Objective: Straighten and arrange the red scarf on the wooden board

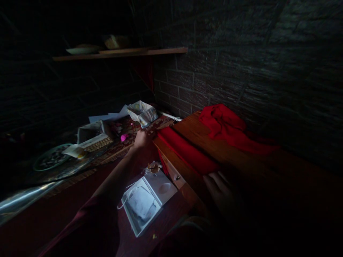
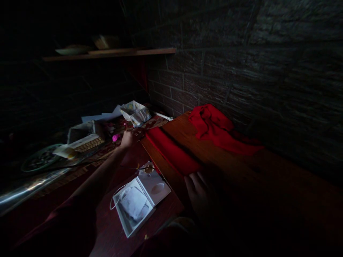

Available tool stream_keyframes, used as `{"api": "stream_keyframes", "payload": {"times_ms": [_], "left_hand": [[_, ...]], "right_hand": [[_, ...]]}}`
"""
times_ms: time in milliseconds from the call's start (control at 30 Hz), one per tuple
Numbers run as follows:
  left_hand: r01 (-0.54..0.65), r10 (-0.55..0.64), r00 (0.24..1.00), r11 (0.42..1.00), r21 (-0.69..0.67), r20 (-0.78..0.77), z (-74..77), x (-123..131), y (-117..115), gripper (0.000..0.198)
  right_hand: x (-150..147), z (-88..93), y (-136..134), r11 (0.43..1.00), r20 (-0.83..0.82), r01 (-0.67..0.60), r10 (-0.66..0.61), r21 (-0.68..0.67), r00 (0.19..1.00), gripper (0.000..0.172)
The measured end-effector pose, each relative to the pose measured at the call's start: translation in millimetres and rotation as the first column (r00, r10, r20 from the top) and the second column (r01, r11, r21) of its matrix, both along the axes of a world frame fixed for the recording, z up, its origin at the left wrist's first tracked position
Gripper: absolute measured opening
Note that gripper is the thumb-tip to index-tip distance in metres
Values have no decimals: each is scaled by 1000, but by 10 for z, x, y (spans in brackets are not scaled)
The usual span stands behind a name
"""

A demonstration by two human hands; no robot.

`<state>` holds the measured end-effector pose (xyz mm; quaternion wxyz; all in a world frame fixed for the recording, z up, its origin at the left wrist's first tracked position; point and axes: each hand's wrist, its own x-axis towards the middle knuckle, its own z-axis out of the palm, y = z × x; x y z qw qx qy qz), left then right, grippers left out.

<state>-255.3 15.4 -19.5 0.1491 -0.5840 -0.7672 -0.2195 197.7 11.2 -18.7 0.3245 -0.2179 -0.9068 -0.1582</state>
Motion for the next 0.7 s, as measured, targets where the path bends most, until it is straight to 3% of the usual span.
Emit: {"api": "stream_keyframes", "payload": {"times_ms": [267,500,700], "left_hand": [[13,-21,990,998,57,140,-160,-95,-32,28],[168,-173,941,985,41,292,-318,-64,-59,38],[245,-248,880,968,59,405,-406,8,68,31]], "right_hand": [[6,25,7,1000,-2,-16,16,-9,1000,41],[24,-7,14,998,53,-5,9,-69,999,42],[33,-64,13,999,29,-2,4,-54,1000,42]]}}
